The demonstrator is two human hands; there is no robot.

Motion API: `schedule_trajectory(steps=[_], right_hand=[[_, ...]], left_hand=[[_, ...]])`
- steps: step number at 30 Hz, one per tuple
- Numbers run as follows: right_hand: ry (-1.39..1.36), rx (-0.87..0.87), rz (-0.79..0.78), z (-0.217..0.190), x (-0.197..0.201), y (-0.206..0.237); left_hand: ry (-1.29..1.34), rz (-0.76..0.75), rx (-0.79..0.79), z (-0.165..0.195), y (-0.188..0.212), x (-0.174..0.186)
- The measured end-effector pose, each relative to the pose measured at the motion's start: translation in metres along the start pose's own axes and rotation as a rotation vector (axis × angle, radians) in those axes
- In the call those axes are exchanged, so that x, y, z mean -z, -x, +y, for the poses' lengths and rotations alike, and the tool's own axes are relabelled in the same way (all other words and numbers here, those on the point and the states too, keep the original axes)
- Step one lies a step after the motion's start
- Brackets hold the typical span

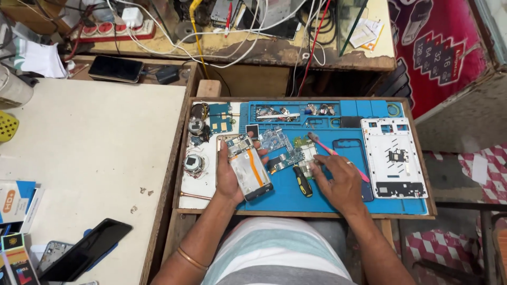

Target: The person works at a repair bench on a disassembled smartphone, using a brush to clean the exposed motherboard and a screwdriver to pry and work on the board. They then handle the phone frame and battery assembly, repositioning components on the blue work mat.

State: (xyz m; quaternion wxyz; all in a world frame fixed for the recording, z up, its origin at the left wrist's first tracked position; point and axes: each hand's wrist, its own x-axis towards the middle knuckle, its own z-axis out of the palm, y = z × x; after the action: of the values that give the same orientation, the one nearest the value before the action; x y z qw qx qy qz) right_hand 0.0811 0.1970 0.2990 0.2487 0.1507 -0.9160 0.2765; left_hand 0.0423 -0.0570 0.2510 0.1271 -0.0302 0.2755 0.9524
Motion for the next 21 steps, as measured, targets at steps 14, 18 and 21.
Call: schedule_trajectory(steps=[14, 18, 21], right_hand=[[-0.032, -0.184, -0.473, -0.026, 0.001, 0.012], [-0.121, -0.141, -0.352, -0.014, 0.004, 0.013], [-0.194, -0.209, -0.241, -0.006, 0.012, 0.012]], left_hand=[[-0.037, -0.09, 0.071, -0.019, 0.0, 0.005], [-0.012, -0.137, 0.131, -0.022, 0.0, 0.011], [-0.042, -0.107, 0.1, -0.021, 0.0, 0.009]])
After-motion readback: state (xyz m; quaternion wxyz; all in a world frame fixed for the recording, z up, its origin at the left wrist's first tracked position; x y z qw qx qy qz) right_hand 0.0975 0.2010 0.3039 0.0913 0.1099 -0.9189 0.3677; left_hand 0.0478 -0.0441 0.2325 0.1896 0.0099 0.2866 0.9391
